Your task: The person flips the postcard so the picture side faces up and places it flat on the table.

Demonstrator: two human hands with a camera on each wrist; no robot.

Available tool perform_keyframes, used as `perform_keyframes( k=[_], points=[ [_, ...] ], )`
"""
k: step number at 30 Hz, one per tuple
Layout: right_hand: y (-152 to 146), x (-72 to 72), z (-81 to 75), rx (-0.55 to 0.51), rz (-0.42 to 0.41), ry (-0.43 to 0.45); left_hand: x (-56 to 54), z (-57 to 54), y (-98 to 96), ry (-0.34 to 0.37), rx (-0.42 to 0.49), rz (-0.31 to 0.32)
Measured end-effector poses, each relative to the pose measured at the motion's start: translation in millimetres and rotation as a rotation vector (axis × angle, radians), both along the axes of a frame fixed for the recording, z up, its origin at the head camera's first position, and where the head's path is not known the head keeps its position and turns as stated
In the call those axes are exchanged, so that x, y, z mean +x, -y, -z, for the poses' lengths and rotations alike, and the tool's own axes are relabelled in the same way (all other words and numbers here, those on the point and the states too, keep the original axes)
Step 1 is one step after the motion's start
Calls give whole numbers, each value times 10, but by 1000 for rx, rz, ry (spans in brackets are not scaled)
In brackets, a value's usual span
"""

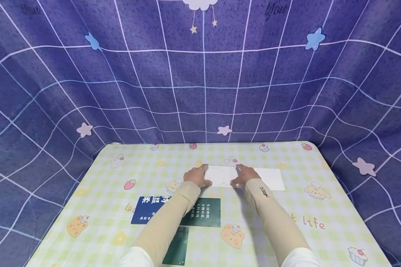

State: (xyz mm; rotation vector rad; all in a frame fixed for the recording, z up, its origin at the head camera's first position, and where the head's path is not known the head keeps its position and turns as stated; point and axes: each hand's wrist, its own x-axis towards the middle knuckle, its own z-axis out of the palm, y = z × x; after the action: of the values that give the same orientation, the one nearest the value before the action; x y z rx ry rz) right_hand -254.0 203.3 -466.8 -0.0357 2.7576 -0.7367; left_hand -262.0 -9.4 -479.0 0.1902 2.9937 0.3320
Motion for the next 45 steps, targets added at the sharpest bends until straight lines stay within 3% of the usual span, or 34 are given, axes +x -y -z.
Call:
perform_keyframes(
  k=[6, 14, 20, 34, 45],
  points=[
    [-28, -51, -21, 37, -17, 16, -71, -5, 11, 27, 11, 24],
    [-5, -88, -86, 47, -39, 61, -132, -58, 51, 106, 25, 8],
    [-26, -88, -102, 96, -57, 67, -172, -48, 27, 115, 15, 15],
    [-58, -97, -35, 65, -31, 86, -218, 29, 30, 120, 48, 28],
    [-54, -85, -62, 55, -13, 104, -219, -59, -22, 129, 45, 20]
  ],
)
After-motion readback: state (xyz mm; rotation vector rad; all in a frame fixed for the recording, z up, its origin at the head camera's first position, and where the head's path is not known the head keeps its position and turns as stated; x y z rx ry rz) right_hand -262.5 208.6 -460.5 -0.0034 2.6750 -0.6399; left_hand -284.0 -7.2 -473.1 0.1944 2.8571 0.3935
